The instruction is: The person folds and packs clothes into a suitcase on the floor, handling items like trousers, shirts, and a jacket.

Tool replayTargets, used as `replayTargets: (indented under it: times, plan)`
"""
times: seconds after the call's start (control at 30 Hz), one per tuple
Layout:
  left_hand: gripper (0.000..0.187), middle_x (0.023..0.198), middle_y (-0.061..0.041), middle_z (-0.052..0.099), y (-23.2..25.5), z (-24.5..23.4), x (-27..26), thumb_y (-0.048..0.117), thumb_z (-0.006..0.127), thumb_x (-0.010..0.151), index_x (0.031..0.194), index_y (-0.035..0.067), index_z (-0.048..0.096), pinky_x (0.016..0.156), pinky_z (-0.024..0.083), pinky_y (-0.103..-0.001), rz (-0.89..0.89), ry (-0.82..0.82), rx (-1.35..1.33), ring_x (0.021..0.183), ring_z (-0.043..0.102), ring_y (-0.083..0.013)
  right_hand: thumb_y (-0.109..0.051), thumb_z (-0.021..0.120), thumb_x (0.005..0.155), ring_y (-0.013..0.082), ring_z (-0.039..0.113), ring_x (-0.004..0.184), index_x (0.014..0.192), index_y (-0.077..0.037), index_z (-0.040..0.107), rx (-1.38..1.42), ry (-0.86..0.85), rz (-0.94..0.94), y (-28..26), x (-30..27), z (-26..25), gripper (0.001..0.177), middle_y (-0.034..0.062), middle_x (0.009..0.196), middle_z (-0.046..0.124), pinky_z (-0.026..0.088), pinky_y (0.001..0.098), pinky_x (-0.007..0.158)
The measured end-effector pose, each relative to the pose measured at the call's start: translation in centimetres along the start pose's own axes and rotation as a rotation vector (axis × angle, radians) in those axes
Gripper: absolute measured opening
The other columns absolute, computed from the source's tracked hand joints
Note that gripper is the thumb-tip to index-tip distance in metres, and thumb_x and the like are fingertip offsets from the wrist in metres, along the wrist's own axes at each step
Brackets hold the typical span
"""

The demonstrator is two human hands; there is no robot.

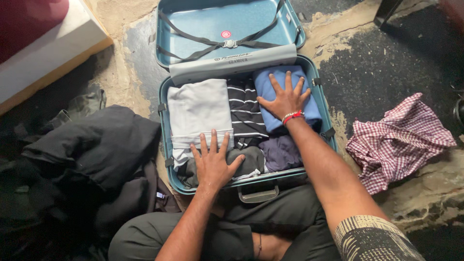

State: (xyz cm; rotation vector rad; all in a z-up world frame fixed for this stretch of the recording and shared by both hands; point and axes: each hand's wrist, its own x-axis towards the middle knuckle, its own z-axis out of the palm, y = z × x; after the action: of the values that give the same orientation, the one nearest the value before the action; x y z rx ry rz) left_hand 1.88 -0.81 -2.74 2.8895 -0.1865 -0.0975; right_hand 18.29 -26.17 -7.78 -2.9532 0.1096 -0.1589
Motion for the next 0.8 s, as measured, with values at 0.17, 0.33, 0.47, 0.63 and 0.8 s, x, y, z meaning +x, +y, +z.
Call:
replayTargets:
  times: [0.17,0.33,0.47,0.63,0.8]
  plan:
    - [0.087,0.163,-0.015,0.030,0.0,0.3,-0.3,0.073,0.060,0.082,0.153,0.026,0.044,0.117,0.005,-0.069,0.000,0.010,-0.012,0.150,0.019,-0.0447,-0.074,0.072,0.075,0.0592,0.025,0.144,0.154,-0.041,0.048,-0.008,0.084,-0.034,0.3,-0.5,0.7,0.089,0.0198,0.162,0.034,0.021,0.0844,0.102]
    - [0.085,0.163,-0.016,0.029,-0.2,0.7,0.0,0.074,0.057,0.084,0.153,0.025,0.044,0.116,0.005,-0.070,0.003,0.016,0.000,0.150,0.018,-0.0451,-0.075,0.072,0.074,0.0594,0.023,0.144,0.153,-0.041,0.047,-0.004,0.050,-0.021,0.1,-0.6,0.4,0.090,0.0194,0.163,0.033,0.020,0.0844,0.103]
    - [0.086,0.164,-0.015,0.028,-0.3,0.9,0.0,0.075,0.055,0.085,0.154,0.025,0.043,0.116,0.004,-0.071,-0.004,0.001,0.000,0.151,0.017,-0.0443,-0.076,0.070,0.077,0.0600,0.021,0.145,0.156,-0.040,0.043,-0.017,0.067,-0.031,0.3,-1.0,0.7,0.091,0.0202,0.164,0.030,0.019,0.0841,0.104]
    - [0.088,0.164,-0.014,0.028,-0.2,1.0,0.1,0.075,0.055,0.083,0.155,0.026,0.041,0.116,0.004,-0.070,-0.018,-0.012,-0.014,0.151,0.017,-0.0440,-0.081,0.064,0.079,0.0611,0.014,0.147,0.159,-0.040,0.036,-0.036,0.025,-0.021,0.4,-1.8,0.5,0.094,0.0198,0.168,0.021,0.015,0.0822,0.108]
    - [0.088,0.165,-0.014,0.028,-0.3,0.7,0.0,0.076,0.055,0.083,0.155,0.026,0.041,0.116,0.005,-0.071,-0.017,-0.012,-0.008,0.151,0.017,-0.0436,-0.086,0.058,0.076,0.0618,0.005,0.149,0.162,-0.044,0.024,-0.038,-0.134,0.007,0.5,-3.0,-1.4,0.101,0.0161,0.171,0.008,0.013,0.0787,0.113]
